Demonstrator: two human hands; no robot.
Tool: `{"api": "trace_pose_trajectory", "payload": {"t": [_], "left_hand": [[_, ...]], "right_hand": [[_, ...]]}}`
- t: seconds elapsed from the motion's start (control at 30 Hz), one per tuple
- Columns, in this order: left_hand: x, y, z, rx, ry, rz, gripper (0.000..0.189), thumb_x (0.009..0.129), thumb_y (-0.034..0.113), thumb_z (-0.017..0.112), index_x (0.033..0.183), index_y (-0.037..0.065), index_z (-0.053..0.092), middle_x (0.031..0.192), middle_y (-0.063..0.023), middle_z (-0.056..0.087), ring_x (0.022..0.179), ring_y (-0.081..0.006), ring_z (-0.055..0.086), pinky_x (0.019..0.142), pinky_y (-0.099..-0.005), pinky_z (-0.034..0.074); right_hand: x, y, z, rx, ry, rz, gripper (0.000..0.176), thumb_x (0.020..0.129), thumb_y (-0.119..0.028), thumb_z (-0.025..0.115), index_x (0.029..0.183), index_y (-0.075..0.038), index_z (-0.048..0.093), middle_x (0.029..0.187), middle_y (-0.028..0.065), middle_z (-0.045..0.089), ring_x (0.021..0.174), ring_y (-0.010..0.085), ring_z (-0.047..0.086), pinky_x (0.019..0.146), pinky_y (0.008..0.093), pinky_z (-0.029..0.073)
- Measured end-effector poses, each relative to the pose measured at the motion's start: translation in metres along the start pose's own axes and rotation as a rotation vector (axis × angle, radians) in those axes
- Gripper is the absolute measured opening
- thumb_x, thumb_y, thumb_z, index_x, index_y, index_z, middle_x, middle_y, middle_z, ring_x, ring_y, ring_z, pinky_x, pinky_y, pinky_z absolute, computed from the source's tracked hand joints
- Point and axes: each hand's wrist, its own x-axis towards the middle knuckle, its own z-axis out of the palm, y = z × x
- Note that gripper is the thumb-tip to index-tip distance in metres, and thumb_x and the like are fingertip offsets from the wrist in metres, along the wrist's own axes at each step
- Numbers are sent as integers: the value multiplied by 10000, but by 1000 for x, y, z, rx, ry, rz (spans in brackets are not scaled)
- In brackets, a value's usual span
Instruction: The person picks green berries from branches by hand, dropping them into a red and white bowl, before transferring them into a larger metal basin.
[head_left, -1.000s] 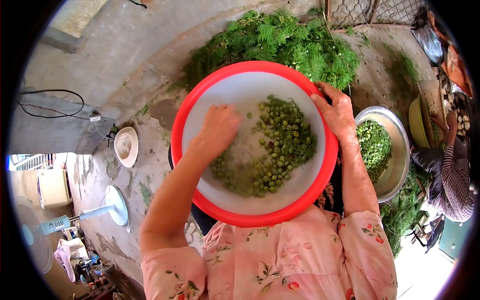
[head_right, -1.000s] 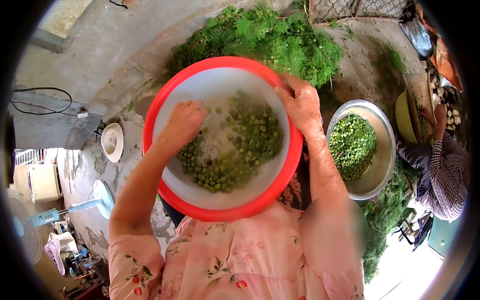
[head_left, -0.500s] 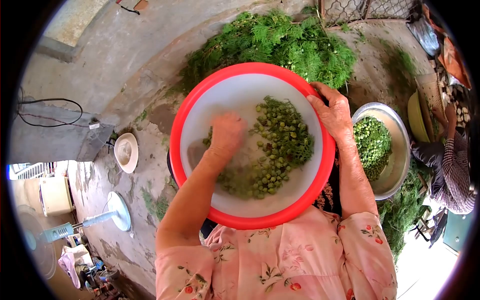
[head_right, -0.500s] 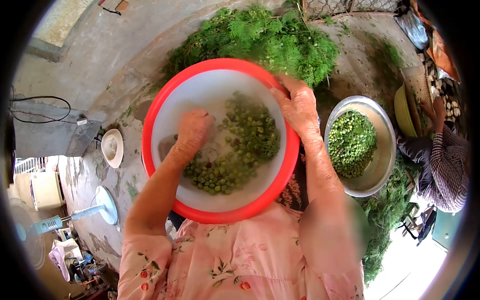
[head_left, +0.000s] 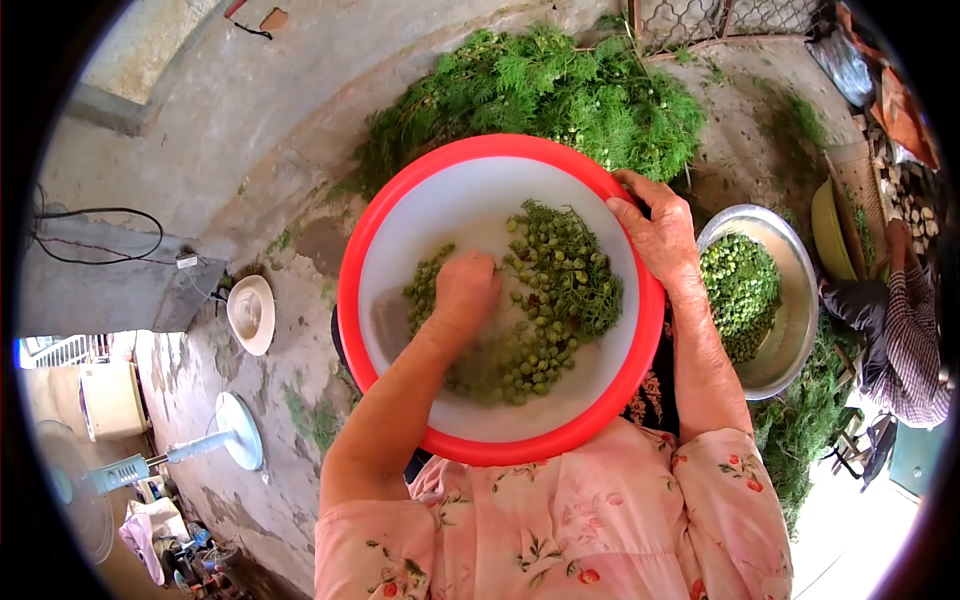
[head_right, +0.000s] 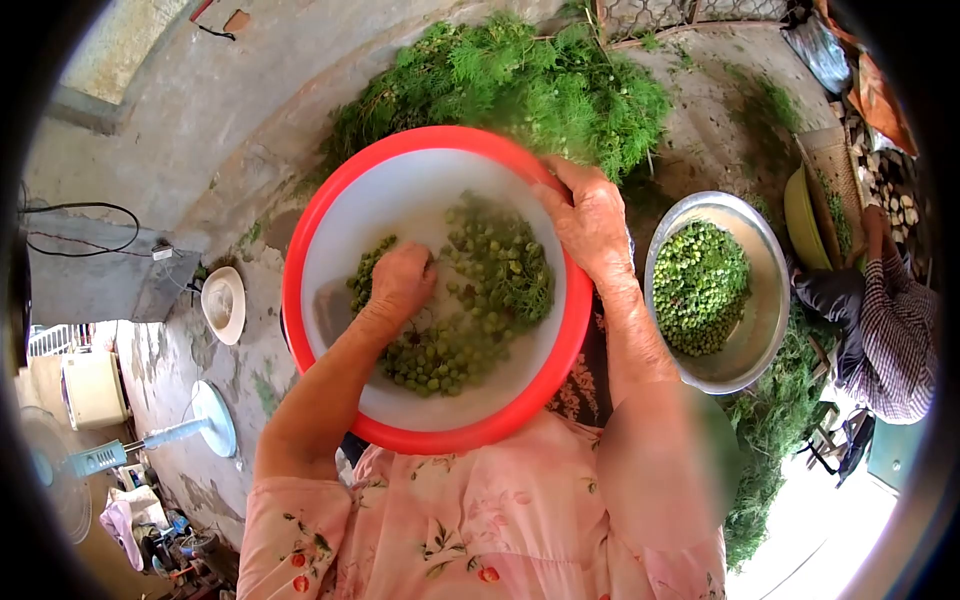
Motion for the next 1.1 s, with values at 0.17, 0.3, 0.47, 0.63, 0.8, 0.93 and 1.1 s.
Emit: {"api": "trace_pose_trajectory", "payload": {"t": [0.17, 0.3, 0.47, 0.63, 0.8, 0.93, 1.1], "left_hand": [[25, -22, -40, -428, 463, -174, 155, 808, 169, 597, 752, 33, 551, 720, -99, 571, 659, -243, 552, 596, -340, 446], [40, -28, -103, -1070, 935, -581, 200, 868, 196, 578, 744, 46, 533, 619, -33, 518, 566, -104, 480, 544, -249, 416], [27, -20, -71, -1034, 607, -549, 135, 862, 165, 580, 832, 34, 574, 689, -49, 554, 620, -125, 530, 578, -237, 451], [9, 13, -6, -440, 29, 148, 241, 718, 94, 659, 957, 105, 627, 844, -112, 578, 739, -294, 576, 694, -360, 495], [2, 30, -14, -97, -134, 339, 311, 649, 56, 681, 952, 105, 633, 935, -101, 555, 850, -308, 558, 742, -397, 484], [3, -1, -27, 59, -166, 96, 268, 655, 37, 672, 914, 91, 629, 945, -99, 554, 919, -310, 545, 764, -404, 470], [3, -10, -28, -86, 61, 71, 151, 693, 75, 655, 838, 83, 610, 851, -90, 543, 796, -305, 560, 685, -423, 467]], "right_hand": [[1, 3, 0, -22, -8, -21, 356, 781, -178, 660, 1110, -50, 610, 948, 199, 624, 913, 326, 607, 820, 374, 466], [2, 3, -1, -29, -29, 1, 353, 779, -177, 656, 1103, -43, 611, 936, 199, 628, 891, 327, 613, 810, 373, 469], [2, 1, 1, 23, -14, -35, 353, 776, -179, 658, 1102, -49, 613, 941, 194, 630, 872, 319, 621, 794, 359, 477], [2, 3, 3, 43, -12, -22, 353, 775, -183, 661, 1097, -47, 615, 946, 195, 633, 870, 307, 625, 787, 353, 480], [2, 5, 1, 45, -1, -52, 346, 780, -185, 658, 1090, -38, 617, 936, 197, 635, 863, 304, 629, 783, 359, 480], [2, -4, -5, 2, -60, 23, 372, 806, -140, 666, 1149, -17, 593, 1055, 176, 628, 939, 219, 617, 834, 323, 480], [3, -2, -4, -9, -65, 16, 379, 809, -151, 668, 1154, -14, 589, 1062, 173, 629, 942, 211, 617, 836, 322, 480]]}}
